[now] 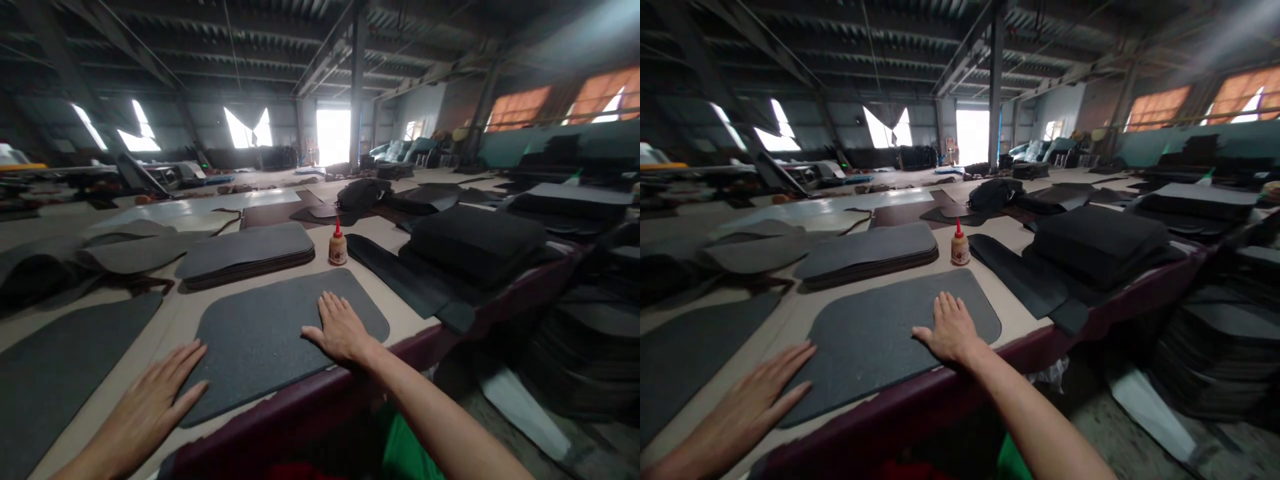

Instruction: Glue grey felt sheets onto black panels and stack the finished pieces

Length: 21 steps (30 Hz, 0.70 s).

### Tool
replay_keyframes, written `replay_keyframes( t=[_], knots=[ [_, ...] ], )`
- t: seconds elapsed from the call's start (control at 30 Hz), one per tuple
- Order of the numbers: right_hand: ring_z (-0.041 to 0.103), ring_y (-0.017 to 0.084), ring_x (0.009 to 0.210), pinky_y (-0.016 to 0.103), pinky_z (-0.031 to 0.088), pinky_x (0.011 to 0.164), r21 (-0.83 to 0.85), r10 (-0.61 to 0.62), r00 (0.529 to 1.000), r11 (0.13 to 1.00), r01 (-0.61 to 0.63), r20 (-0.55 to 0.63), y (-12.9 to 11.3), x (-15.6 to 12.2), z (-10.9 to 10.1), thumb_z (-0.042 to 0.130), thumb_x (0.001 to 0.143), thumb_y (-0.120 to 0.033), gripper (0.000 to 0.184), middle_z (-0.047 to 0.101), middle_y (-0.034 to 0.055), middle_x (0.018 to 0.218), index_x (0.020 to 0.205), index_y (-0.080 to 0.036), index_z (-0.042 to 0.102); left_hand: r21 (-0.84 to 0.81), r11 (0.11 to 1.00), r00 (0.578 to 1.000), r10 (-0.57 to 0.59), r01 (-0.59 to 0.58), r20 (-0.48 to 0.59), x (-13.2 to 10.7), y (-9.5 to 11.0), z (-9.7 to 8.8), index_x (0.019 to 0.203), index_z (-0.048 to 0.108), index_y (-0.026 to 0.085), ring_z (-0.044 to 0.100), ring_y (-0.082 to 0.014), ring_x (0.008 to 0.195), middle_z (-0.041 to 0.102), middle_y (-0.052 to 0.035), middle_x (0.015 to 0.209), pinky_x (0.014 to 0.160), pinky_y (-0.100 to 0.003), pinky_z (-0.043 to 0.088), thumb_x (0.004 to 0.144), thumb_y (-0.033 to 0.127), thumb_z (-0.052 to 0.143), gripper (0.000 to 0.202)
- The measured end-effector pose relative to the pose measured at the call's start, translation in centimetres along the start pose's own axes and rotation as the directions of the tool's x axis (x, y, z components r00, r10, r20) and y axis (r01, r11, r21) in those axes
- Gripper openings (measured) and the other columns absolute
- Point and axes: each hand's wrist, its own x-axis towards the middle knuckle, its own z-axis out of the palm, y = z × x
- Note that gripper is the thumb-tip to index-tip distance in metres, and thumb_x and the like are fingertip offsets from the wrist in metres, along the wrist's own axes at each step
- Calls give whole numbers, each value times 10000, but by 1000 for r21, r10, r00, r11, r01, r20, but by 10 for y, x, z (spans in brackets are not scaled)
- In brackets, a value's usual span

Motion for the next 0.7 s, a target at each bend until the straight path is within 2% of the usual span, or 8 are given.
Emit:
replay_keyframes(
  t=[0.1,0.2,0.3,0.37,0.47,0.57,0.63,0.7],
  knots=[
    [152,337,1515,496,130,1236,-38,51,999,998,-52,-11,19,3,-4,223,909,-797,1020,184,219,1621,1546,-2,272,8,1000,997,-3,2,75,0,0,1,1544,349,269,341,-253,1460,319,-15,1602,1185,-491,333,986,536,356,619],
    [177,332,1510,500,166,1229,-132,133,991,982,-135,-22,53,-2,-7,221,925,-771,990,198,208,1622,1543,0,281,-20,998,988,-64,67,137,0,9,-13,1534,372,258,331,-265,1464,319,-29,1602,1193,-510,308,982,567,351,633],
    [230,347,1493,535,236,1199,-229,230,972,944,-236,-54,89,-8,-6,247,955,-704,922,258,220,1602,1536,12,285,-109,989,977,-79,103,200,6,21,-35,1513,413,244,351,-289,1451,361,-54,1582,1180,-529,320,969,589,391,644],
    [252,385,1476,589,261,1167,-301,179,979,932,-200,-97,104,-5,-4,265,977,-624,825,323,243,1568,1493,10,376,-150,981,981,-98,123,165,19,25,-48,1428,529,211,420,-305,1399,476,-91,1507,1149,-535,362,975,549,415,577],
    [253,390,1474,595,284,1156,-310,-7,982,949,-53,-187,100,14,-4,269,984,-591,756,367,218,1555,1471,-37,433,-132,978,986,-155,162,64,54,27,-56,1307,616,150,430,-289,1371,527,-127,1446,1169,-510,323,1020,433,337,490],
    [239,331,1489,475,258,1207,-261,-153,978,959,111,-144,78,46,-10,298,989,-571,732,351,189,1572,1479,-41,419,-138,985,994,-104,108,34,99,33,-48,1350,581,166,385,-269,1403,498,-105,1477,1199,-452,276,1002,420,416,461],
    [246,297,1490,438,234,1221,-232,-132,987,967,108,-87,69,66,-12,305,997,-540,699,328,173,1588,1496,-59,396,-148,985,995,-81,88,50,122,39,-36,1425,517,196,332,-277,1443,441,-85,1531,1202,-457,263,988,446,456,508],
    [279,296,1478,486,264,1202,-219,-40,998,975,27,-54,72,78,-10,284,1003,-543,680,334,159,1588,1501,-94,396,-159,982,991,-93,107,93,136,43,-21,1460,480,202,321,-293,1456,413,-86,1553,1193,-476,271,986,499,445,560]
  ],
)
